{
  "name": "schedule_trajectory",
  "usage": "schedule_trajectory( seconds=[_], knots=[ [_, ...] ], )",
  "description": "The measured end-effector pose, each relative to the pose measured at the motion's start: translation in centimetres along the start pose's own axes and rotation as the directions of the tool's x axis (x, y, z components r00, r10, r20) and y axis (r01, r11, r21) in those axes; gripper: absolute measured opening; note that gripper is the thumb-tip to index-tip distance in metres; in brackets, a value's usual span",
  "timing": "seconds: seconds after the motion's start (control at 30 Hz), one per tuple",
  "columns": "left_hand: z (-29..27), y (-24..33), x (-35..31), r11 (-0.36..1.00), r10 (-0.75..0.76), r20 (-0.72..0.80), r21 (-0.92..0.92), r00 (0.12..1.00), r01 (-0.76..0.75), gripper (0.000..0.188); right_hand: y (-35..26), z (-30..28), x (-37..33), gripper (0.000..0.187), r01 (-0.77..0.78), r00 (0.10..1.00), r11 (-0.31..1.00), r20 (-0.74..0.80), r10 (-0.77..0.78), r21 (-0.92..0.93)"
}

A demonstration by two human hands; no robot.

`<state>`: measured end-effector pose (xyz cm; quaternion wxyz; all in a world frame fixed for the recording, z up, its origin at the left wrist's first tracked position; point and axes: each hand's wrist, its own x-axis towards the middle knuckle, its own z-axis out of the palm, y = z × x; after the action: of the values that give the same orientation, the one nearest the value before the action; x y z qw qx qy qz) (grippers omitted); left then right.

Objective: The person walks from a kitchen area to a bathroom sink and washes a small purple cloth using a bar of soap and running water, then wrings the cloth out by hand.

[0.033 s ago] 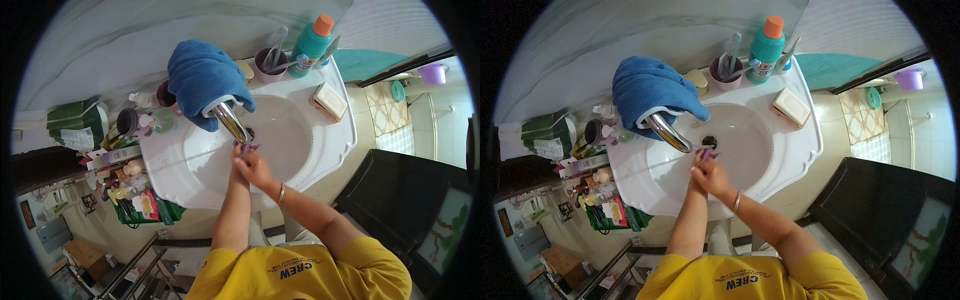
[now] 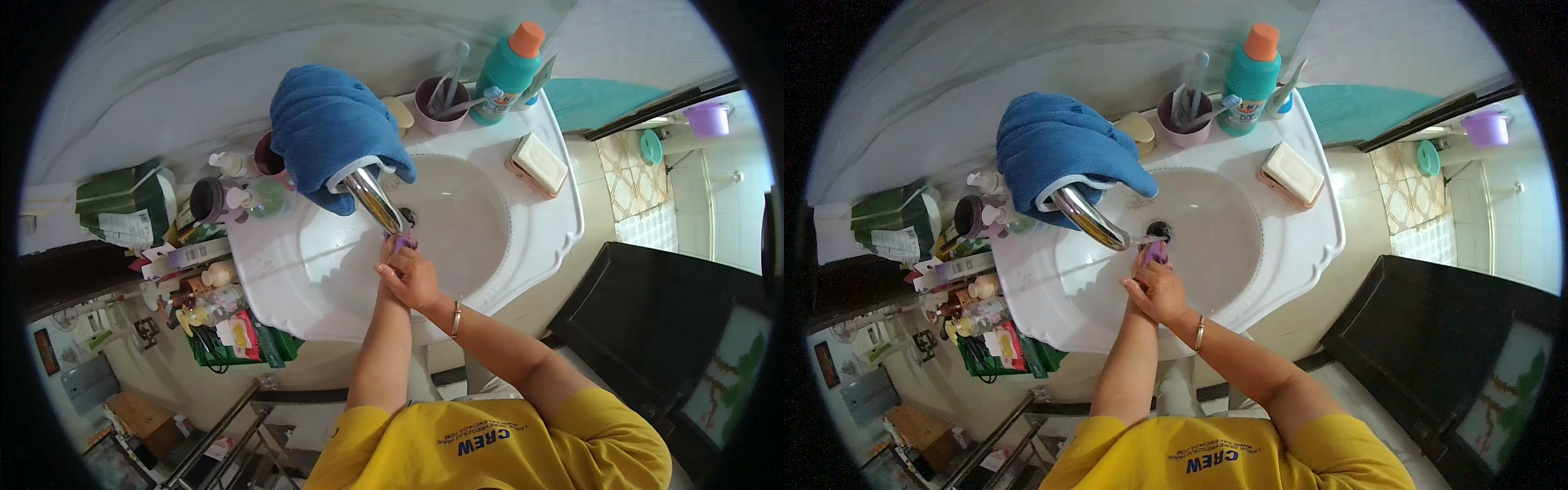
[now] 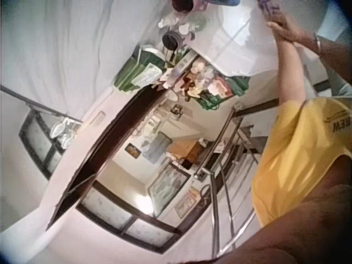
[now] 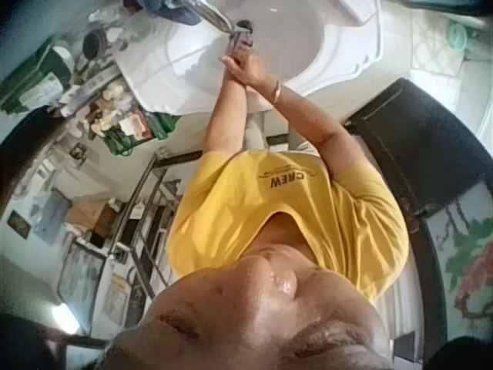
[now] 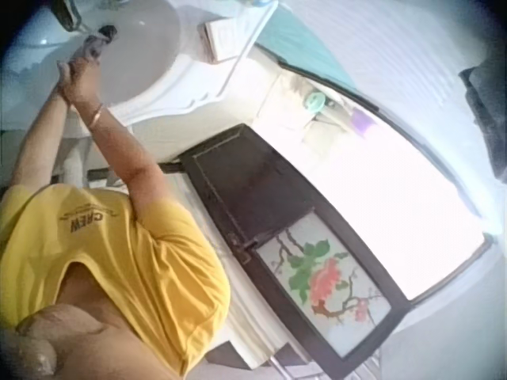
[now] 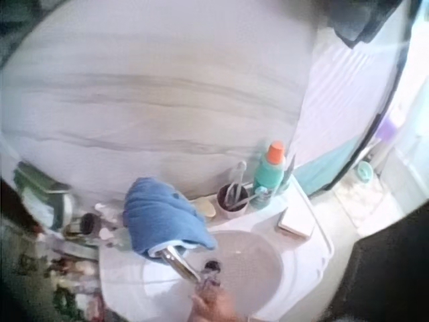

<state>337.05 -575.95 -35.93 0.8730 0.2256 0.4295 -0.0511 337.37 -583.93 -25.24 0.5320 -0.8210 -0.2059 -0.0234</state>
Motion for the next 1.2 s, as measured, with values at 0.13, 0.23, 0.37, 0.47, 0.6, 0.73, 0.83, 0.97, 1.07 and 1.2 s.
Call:
schedule_trajectory(
  seconds=[0.13,0.23,0.37,0.47,0.6,0.73,0.83,0.97,1.07,1.2],
  knots=[
    [4.2,-1.2,-2.8,0.994,0.022,-0.092,0.108,0.996,-0.012,0.043,4.8,-0.6,4.8,0.025,-0.606,0.751,0.761,0.149,0.643,-0.232],
    [2.4,-0.5,-0.9,0.977,0.049,-0.001,0.209,0.999,-0.048,0.030,6.0,0.3,3.3,0.027,-0.419,0.899,0.869,0.015,0.438,-0.264],
    [1.4,0.4,-2.7,0.992,-0.021,0.216,-0.118,0.976,0.047,0.024,2.6,1.1,1.3,0.024,-0.167,0.945,0.959,0.241,0.222,-0.229],
    [3.3,-0.7,-3.3,0.983,-0.096,-0.180,0.139,0.979,0.122,0.037,8.3,1.5,3.0,0.031,-0.344,0.906,0.911,0.174,0.386,-0.227],
    [2.4,1.4,-3.3,0.992,0.093,0.125,0.079,0.988,-0.104,0.044,9.3,-1.0,3.6,0.061,-0.624,0.781,0.777,0.055,0.622,0.077],
    [-2.6,4.7,-0.3,0.397,0.297,-0.070,0.916,0.952,-0.056,0.047,8.4,-1.9,1.9,0.058,-0.359,0.364,0.832,0.758,0.542,-0.423],
    [-2.8,4.9,-0.1,0.944,0.144,-0.166,0.319,0.975,-0.085,0.042,9.0,-3.0,1.1,0.040,-0.538,0.686,0.806,0.428,0.589,-0.247],
    [2.1,4.3,-2.5,0.964,-0.207,0.016,0.177,0.978,0.201,0.037,6.8,-1.6,0.3,0.025,-0.401,0.909,0.884,0.223,0.352,0.239],
    [1.5,2.5,-0.9,0.994,-0.103,0.350,0.009,0.931,0.106,0.032,1.0,-1.3,-0.3,0.021,0.029,0.987,0.987,0.154,-0.054,0.159],
    [5.1,-0.2,-2.3,0.996,0.061,-0.117,0.069,0.991,-0.053,0.028,3.2,-0.6,3.9,0.018,-0.504,0.858,0.863,0.116,0.500,0.013]
  ],
)
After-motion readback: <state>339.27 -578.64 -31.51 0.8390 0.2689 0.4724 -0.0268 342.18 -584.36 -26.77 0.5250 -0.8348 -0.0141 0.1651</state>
